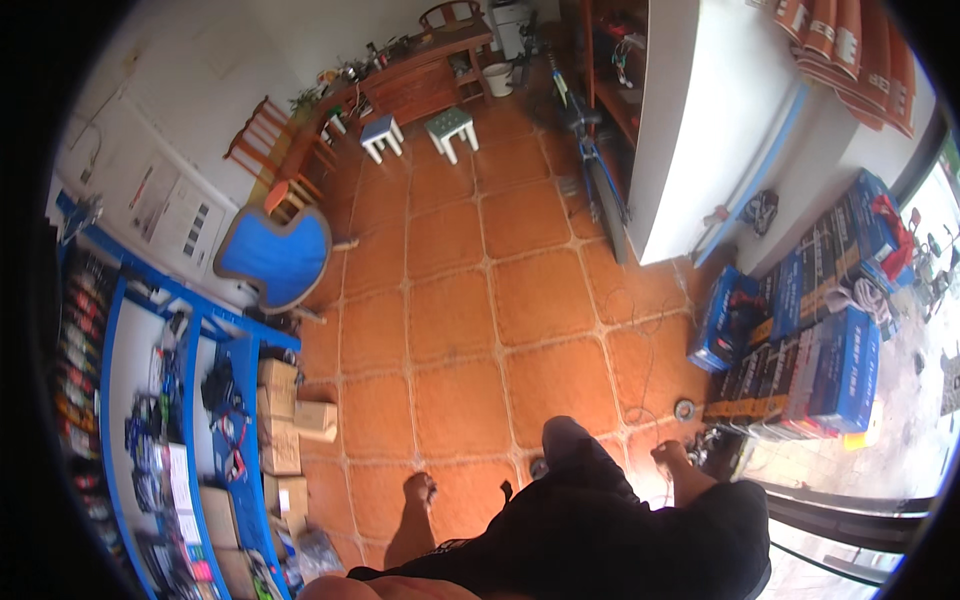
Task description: The person sits on the ground and applies clear tape to a pink motorcycle fender using a utility knife to cut the tape. They then walk inside, wash their hands at a sink, dry them with a red cloth, and return outside to continue applying tape to the fender.
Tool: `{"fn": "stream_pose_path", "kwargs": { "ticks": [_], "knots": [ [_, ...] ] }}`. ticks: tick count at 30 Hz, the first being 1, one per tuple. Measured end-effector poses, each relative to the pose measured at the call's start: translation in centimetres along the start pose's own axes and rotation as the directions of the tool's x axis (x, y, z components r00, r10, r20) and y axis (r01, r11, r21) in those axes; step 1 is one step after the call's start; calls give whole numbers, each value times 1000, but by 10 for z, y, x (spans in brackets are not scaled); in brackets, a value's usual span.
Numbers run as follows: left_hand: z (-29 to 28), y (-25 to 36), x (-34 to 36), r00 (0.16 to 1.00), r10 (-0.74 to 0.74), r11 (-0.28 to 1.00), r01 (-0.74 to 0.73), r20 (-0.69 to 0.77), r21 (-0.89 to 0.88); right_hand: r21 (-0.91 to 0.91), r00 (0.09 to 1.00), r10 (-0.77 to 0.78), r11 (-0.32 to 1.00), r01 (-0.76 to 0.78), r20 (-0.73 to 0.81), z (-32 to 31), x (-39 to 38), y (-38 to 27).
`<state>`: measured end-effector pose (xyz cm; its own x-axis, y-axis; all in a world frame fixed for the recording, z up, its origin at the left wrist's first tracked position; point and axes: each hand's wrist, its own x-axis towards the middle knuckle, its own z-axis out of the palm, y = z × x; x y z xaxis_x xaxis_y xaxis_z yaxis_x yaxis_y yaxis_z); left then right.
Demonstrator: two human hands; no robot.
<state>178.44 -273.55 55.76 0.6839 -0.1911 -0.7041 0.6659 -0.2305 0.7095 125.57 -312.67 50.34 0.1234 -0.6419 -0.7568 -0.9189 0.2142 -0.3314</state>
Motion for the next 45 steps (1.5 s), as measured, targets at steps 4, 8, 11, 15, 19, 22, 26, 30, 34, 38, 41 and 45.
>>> {"fn": "stream_pose_path", "kwargs": {
  "ticks": [4, 8, 11, 15, 19, 22, 26, 30, 34, 38, 41, 45],
  "knots": [
    [117, 166, 150, 967, 174, 980, -188, 184, 61, -304, 999, 19, 952, -27, -30, 20, 76, -66],
    [211, 271, 230, 935, 227, 973, -209, 273, -96, 16, 981, 45, 999, -49, 186, -1, 189, -191],
    [228, 302, 258, 961, -99, 995, 104, 257, -7, -276, 984, -177, 947, 163, -29, -47, 280, -375],
    [232, 321, 307, 939, -334, 943, 333, -82, -17, -284, 833, -534, 828, 483, -141, -143, 373, -660],
    [268, 374, 389, 889, -439, 887, 452, -130, 94, -275, 601, -753, 658, 701, -268, -210, 438, -875],
    [306, 446, 470, 890, -441, 861, 456, -114, 227, -34, 678, -641, 735, 677, -360, -212, 458, -968],
    [385, 591, 618, 911, -404, 849, 409, -87, 335, 90, 790, -573, 794, 601, -218, -220, 446, -1040],
    [540, 798, 793, 965, -92, 813, -69, 244, 578, 410, 832, -447, 726, 552, -329, -244, 439, -1098],
    [732, 991, 899, 913, 169, 954, -246, 370, 172, 528, 856, -346, 679, 511, -384, -304, 515, -1192],
    [878, 1074, 890, 880, 203, 934, -306, 430, 185, 74, 620, -530, 723, 687, -578, -421, 613, -1321],
    [970, 1108, 881, 895, 20, 807, -278, 446, 522, 343, 611, -498, 529, 776, -615, -527, 675, -1414],
    [1098, 1143, 911, 893, -25, 793, -257, 450, 553, 452, 634, -374, 468, 759, -677, -634, 764, -1501]
  ]
}}
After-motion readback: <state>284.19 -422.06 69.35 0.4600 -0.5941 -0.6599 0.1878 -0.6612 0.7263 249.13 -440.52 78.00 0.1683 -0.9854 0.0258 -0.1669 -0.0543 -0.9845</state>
